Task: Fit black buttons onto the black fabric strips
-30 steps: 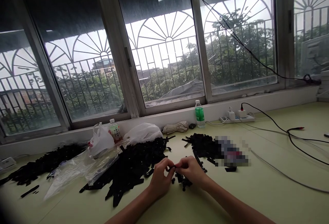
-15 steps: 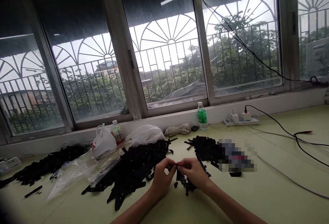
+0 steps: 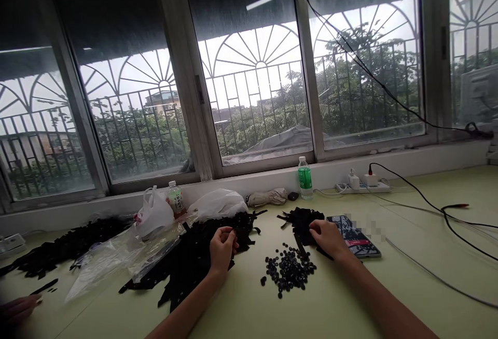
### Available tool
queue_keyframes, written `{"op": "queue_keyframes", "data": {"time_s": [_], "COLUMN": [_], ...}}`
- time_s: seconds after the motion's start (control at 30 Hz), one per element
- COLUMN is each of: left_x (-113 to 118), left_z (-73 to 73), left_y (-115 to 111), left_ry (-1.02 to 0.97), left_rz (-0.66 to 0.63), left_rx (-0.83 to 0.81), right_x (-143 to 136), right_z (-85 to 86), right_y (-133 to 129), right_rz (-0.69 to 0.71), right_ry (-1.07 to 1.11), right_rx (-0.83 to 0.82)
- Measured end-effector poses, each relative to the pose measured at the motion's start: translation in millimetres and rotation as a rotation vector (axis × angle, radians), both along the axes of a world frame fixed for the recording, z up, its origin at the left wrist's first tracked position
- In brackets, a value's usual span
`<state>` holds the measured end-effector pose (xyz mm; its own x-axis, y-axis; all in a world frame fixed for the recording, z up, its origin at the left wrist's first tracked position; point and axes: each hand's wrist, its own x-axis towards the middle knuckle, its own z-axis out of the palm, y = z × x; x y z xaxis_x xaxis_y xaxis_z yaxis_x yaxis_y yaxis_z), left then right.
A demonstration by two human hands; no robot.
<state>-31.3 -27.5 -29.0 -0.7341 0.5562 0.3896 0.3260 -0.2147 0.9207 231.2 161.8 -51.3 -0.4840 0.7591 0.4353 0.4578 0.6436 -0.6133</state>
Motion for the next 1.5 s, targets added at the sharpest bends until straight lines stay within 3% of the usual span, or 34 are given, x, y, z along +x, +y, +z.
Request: {"op": "queue_keyframes", "data": {"time_s": [0.17, 0.33, 0.47, 0.67, 0.8, 1.03, 1.3, 1.5], "left_x": [-22, -22, -3, 28, 38, 37, 39, 38], "left_z": [0.6, -2.8, -5.9, -5.9, -3.4, -1.0, 0.6, -2.1], "left_y": [-1, -1, -1, -9, -15, -18, -18, -14], "left_ry": [0.221, 0.533, 0.734, 0.956, 1.051, 1.114, 1.123, 1.095], "left_rz": [0.300, 0.377, 0.242, -0.276, -0.472, -0.585, -0.588, -0.545], "left_rx": [-0.028, -0.060, -0.135, -0.183, -0.272, -0.370, -0.394, -0.398], "right_x": [1, -3, -12, -20, -19, -22, -19, -24], "right_z": [-3.3, 2.2, 4.7, 2.6, -1.0, 2.3, 10.7, 15.0], "right_y": [6, -9, -24, -29, -26, -26, -32, -40], "right_rz": [-0.012, 0.057, 0.136, 0.137, 0.130, 0.094, 0.049, 0.118], "right_ry": [-0.086, -0.136, -0.183, -0.246, -0.218, -0.003, 0.333, 0.446], "right_rx": [0.034, 0.090, 0.157, 0.148, 0.126, 0.062, -0.264, -0.466]}}
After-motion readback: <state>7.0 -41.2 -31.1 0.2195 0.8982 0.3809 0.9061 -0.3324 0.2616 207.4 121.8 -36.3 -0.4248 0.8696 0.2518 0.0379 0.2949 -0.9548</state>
